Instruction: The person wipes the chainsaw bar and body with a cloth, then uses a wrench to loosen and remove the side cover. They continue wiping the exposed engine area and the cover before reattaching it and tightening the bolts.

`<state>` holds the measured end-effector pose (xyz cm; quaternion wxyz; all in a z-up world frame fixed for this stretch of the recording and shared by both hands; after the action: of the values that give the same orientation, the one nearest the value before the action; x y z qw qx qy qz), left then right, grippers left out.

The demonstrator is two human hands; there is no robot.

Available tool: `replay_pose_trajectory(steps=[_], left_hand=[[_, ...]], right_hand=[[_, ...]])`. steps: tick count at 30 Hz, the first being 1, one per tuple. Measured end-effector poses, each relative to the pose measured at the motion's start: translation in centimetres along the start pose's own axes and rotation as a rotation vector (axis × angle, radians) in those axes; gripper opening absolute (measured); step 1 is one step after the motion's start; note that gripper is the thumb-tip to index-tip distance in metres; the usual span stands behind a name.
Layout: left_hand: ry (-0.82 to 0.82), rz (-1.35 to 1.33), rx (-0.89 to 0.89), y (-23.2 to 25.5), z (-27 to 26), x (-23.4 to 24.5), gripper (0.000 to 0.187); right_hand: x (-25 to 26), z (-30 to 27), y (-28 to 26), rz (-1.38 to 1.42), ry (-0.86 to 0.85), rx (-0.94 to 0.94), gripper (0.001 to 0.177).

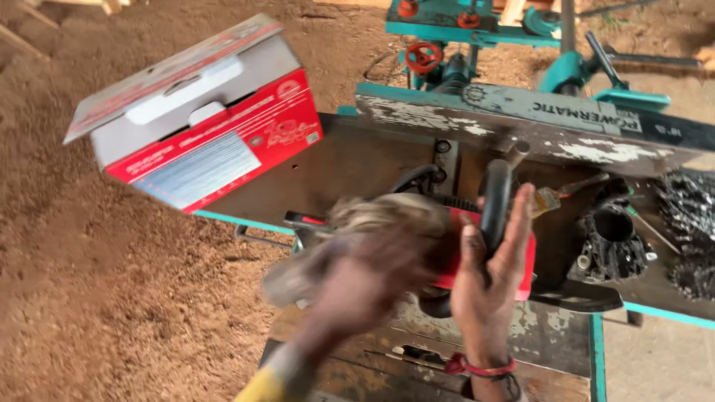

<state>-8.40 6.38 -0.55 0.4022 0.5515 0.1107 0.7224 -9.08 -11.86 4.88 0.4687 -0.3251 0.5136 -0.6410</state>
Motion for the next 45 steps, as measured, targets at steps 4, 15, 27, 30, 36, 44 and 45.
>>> replay_pose_trajectory(steps=[4, 15, 27, 30, 36, 44, 45], left_hand=[[0.15, 0.311, -0.432, 0.0, -0.1, -1.0, 0.044], [0.352, -0.285, 0.079, -4.4, 0.2, 2.7, 0.044], [0.205, -0.558, 0.064, -5.6, 5.3, 2.0, 0.031], [0.267, -0.54, 0.123, -5.8, 2.0, 1.9, 0.033], [0.43, -0.181, -0.012, -10.6, -0.1, 3.3, 0.033], [-0.424, 0.349, -0.211, -17.0, 8.6, -2.6, 0.024], [-0.59, 0.273, -0.241, -17.5, 9.8, -2.6, 0.023]], right_hand=[[-0.8, 0.1, -1.2, -0.501, -0.069, 0.37, 0.076], [-1.5, -0.1, -0.2, -0.102, -0.01, 0.046, 0.075], [-3.7, -0.5, -1.0, -0.342, 0.074, 0.039, 0.07], [-4.0, -0.8, -1.1, -0.327, 0.065, 0.021, 0.071], [-3.8, -0.2, -0.4, -0.26, 0.088, 0.043, 0.073], [-4.6, -0.6, -1.3, -0.42, 0.037, 0.077, 0.067], [-4.6, -0.6, -1.3, -0.434, 0.051, 0.06, 0.067]])
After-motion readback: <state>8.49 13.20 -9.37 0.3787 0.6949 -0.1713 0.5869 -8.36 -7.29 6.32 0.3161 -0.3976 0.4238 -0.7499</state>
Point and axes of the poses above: each hand's wrist, its own z-axis towards the middle knuckle, its own x-axis out of the back of the hand, y = z × x, the point moved 1 cm from there along z, towards the middle knuckle, and after that the axes turned 13 degrees about z, right-handed, at the moved point
